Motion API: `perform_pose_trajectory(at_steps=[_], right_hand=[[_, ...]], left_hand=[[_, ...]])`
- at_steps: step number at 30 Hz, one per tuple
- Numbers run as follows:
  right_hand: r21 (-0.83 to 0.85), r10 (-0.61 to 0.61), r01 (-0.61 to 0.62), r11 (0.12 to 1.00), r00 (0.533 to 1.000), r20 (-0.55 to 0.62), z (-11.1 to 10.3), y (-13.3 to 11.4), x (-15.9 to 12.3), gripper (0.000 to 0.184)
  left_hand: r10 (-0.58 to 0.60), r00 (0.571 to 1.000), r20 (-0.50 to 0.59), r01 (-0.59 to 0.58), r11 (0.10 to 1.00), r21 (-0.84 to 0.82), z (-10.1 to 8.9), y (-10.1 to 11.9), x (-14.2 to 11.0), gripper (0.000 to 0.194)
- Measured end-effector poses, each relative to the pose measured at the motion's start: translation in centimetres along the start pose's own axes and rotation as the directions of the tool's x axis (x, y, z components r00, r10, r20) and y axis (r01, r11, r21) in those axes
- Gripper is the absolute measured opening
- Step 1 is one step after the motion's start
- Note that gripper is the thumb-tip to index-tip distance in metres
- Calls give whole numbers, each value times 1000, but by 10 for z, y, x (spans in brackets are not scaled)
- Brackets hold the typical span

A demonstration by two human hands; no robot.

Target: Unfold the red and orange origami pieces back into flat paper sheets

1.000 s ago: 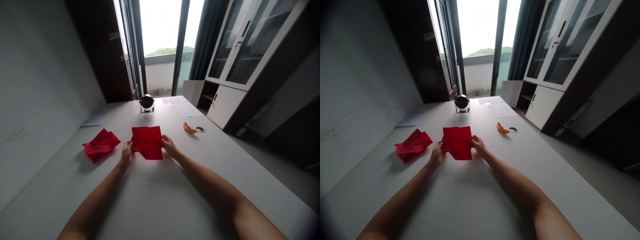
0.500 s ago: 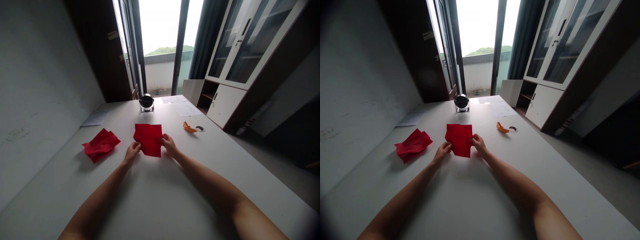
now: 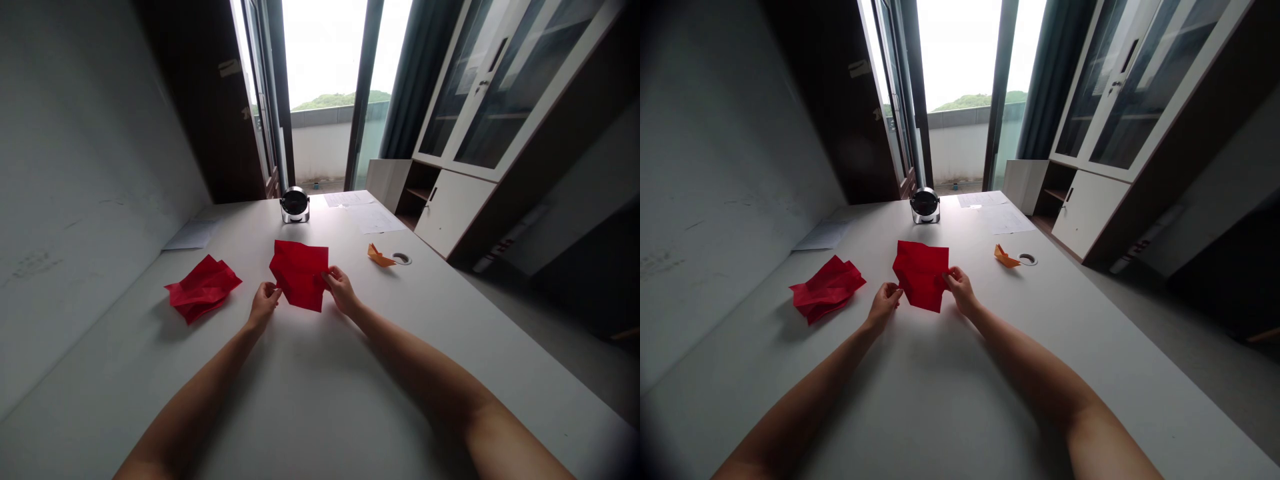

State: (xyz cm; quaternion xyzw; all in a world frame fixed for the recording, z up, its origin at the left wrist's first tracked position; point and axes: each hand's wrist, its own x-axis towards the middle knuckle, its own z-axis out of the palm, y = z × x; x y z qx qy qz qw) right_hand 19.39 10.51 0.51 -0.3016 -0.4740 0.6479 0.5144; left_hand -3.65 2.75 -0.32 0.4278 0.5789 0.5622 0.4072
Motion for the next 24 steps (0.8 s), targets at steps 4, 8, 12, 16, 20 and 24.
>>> perform_pose_trajectory(at_steps=[4, 8, 12, 16, 20, 24], right_hand=[[17, -12, 12, 1000, 1000, -4, 0, 1, 1, 39], [49, -13, 13, 999, 1000, 1, -1, 3, 2, 38], [76, -22, 21, 997, 1000, 10, 0, 5, 1, 36], [47, -25, 25, 999, 1000, -5, -3, 10, 4, 35], [20, -37, 39, 999, 992, -117, -13, 15, 11, 34], [35, -37, 43, 998, 987, -155, -21, 17, 16, 34]], left_hand=[[-5, 1000, 24, 6, 999, -39, 0, -1, 2, 33], [-5, 999, -33, 2, 996, -90, -2, -6, 5, 39], [-11, 999, -34, 9, 998, -65, 0, -6, 4, 37], [13, 999, -29, -14, 998, -67, -1, -3, 4, 31], [21, 994, -103, -40, 982, -185, -7, -6, 10, 24], [-12, 988, -156, -31, 962, -271, -11, -12, 15, 22]])
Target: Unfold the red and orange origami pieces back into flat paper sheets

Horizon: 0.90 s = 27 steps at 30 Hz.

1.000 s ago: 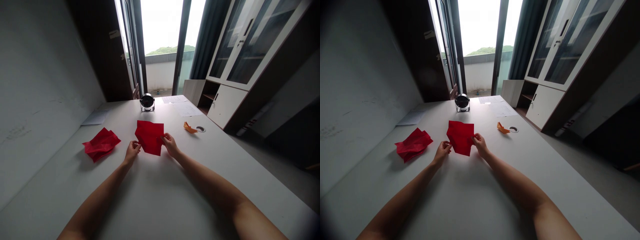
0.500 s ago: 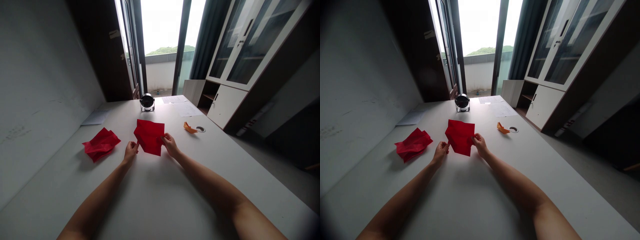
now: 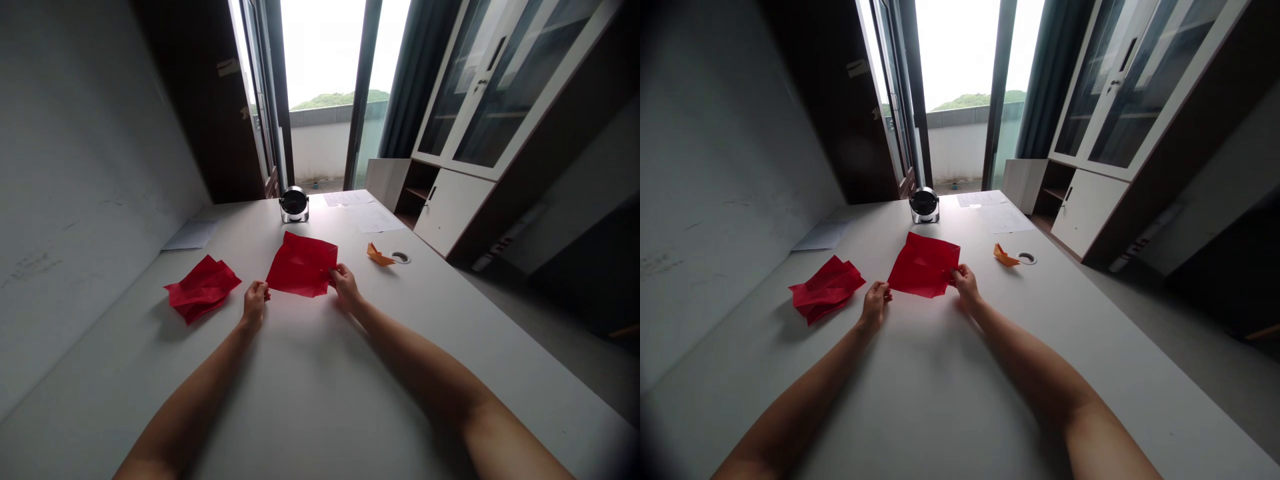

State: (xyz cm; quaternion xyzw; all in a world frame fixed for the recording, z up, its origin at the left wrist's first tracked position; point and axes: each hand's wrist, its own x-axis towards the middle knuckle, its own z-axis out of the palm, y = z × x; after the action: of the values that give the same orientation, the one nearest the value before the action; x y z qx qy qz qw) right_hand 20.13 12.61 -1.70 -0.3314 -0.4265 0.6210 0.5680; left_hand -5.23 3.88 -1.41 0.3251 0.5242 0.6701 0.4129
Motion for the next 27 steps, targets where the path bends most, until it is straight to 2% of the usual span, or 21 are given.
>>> perform_pose_trajectory(at_steps=[5, 8, 11, 14, 16, 21, 27], right_hand=[[81, 47, -53, 995, 996, 75, 1, -5, -2, 34], [79, 82, -90, 993, 991, 106, 3, -10, -3, 35], [75, 128, -140, 987, 981, 149, 5, -11, -5, 36], [64, 187, -208, 976, 952, 241, 7, -11, -7, 34], [62, 215, -242, 968, 935, 281, 8, -11, -8, 32], [78, 209, -232, 970, 950, 230, 7, -10, -6, 25], [111, 242, -273, 956, 942, 231, 6, -11, -6, 27]], left_hand=[[-39, 999, 12, 39, 998, -45, 0, 3, -1, 23], [-78, 996, 41, 81, 994, -72, 0, 9, -2, 30], [-132, 983, 129, 142, 987, -74, 0, 14, -1, 39], [-199, 947, 253, 221, 973, -63, 1, 17, -1, 44], [-233, 930, 285, 265, 961, -77, 2, 17, -2, 44], [-242, 929, 280, 284, 951, -121, 4, 19, -7, 41], [-180, 943, 280, 213, 973, -93, 1, 21, -6, 45]])
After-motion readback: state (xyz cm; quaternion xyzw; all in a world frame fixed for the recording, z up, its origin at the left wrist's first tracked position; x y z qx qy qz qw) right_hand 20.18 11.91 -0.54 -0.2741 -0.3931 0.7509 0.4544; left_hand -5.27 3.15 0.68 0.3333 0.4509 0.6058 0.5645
